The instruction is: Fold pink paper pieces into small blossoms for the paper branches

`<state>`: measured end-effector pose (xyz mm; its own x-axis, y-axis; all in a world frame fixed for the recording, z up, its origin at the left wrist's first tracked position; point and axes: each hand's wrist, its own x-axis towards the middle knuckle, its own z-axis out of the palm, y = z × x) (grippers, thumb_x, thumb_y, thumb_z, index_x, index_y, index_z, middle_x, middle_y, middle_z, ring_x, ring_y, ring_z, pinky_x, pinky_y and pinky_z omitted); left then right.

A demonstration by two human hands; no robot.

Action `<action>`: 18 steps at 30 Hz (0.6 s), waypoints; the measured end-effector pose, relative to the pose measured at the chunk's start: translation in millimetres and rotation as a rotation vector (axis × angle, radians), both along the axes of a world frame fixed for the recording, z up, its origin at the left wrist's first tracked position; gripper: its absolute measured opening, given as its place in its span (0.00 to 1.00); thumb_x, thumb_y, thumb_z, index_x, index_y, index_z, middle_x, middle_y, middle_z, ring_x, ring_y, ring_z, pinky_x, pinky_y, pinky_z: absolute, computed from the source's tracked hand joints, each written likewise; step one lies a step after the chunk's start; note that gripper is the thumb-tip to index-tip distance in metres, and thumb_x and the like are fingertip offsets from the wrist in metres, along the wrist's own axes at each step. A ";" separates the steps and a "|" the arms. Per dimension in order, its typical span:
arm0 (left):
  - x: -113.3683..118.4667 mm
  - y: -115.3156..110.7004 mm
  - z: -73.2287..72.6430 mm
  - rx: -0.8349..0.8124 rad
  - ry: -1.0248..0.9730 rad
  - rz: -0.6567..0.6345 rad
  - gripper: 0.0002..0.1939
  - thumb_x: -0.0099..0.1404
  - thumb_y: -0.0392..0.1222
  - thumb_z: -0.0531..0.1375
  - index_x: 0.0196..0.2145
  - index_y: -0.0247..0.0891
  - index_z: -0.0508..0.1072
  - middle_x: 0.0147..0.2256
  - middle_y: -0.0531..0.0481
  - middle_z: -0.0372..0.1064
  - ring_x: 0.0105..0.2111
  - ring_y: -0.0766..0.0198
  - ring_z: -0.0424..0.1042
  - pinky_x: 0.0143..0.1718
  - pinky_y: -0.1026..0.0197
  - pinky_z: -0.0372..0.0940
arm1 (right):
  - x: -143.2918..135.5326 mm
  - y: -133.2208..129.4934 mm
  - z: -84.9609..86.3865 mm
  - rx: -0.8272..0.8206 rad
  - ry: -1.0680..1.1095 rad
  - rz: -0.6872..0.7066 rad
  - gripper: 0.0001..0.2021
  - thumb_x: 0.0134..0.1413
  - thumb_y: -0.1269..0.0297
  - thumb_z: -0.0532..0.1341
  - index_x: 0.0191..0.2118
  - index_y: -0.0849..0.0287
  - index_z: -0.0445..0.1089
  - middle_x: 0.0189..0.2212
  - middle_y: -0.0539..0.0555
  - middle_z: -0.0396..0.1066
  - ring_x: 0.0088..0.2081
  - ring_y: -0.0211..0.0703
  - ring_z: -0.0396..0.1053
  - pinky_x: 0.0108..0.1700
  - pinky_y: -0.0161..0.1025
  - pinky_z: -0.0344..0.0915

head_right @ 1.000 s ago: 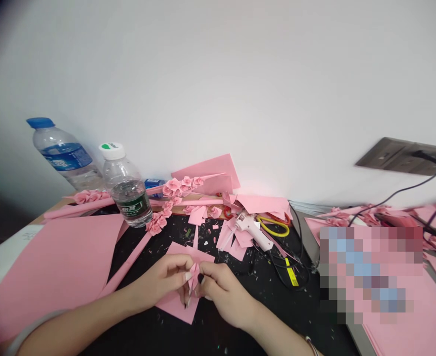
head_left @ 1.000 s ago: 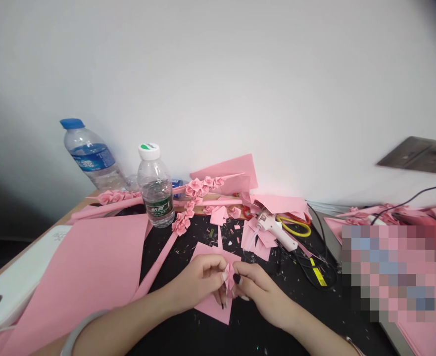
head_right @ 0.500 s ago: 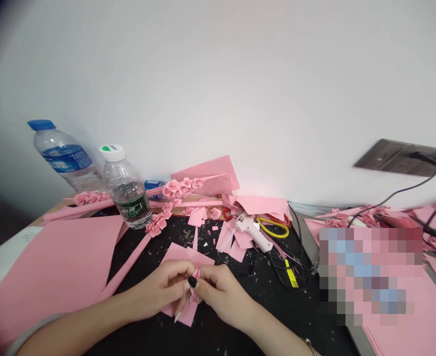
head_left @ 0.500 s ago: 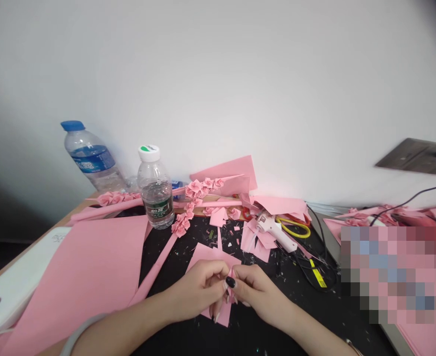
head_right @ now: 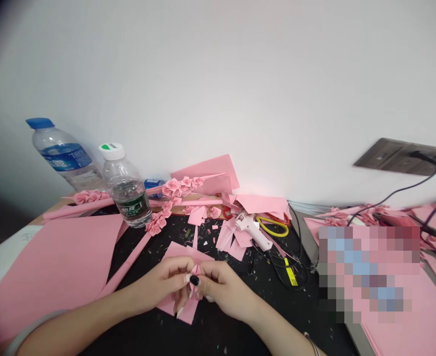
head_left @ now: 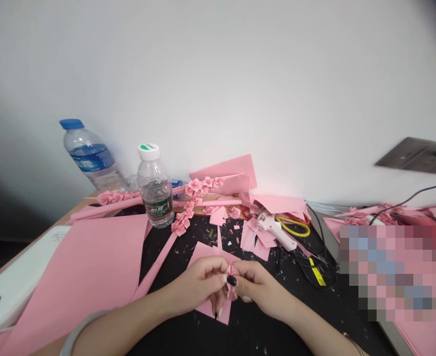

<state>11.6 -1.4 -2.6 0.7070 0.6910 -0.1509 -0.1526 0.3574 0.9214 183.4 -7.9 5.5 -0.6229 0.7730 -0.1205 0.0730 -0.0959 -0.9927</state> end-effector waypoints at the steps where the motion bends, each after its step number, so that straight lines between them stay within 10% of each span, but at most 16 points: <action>1: -0.1 0.1 -0.8 -0.004 -0.003 0.000 0.05 0.59 0.37 0.53 0.27 0.34 0.61 0.22 0.52 0.67 0.14 0.72 0.66 0.17 0.69 0.60 | 0.4 0.3 0.2 0.000 -0.005 0.003 0.18 0.55 0.53 0.54 0.25 0.64 0.62 0.18 0.45 0.55 0.20 0.29 0.49 0.22 0.30 0.46; 18: -2.9 -1.6 -1.6 0.042 0.057 0.011 0.10 0.55 0.41 0.59 0.26 0.35 0.60 0.20 0.56 0.63 0.17 0.71 0.66 0.19 0.68 0.63 | 0.3 -1.0 1.1 0.041 -0.027 0.030 0.14 0.56 0.59 0.54 0.26 0.63 0.62 0.21 0.46 0.55 0.23 0.31 0.50 0.26 0.31 0.49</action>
<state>8.7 -3.0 -4.2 0.6902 0.7053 -0.1615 -0.1032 0.3169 0.9428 183.7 -8.9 6.6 -0.6425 0.7589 -0.1065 0.1025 -0.0526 -0.9933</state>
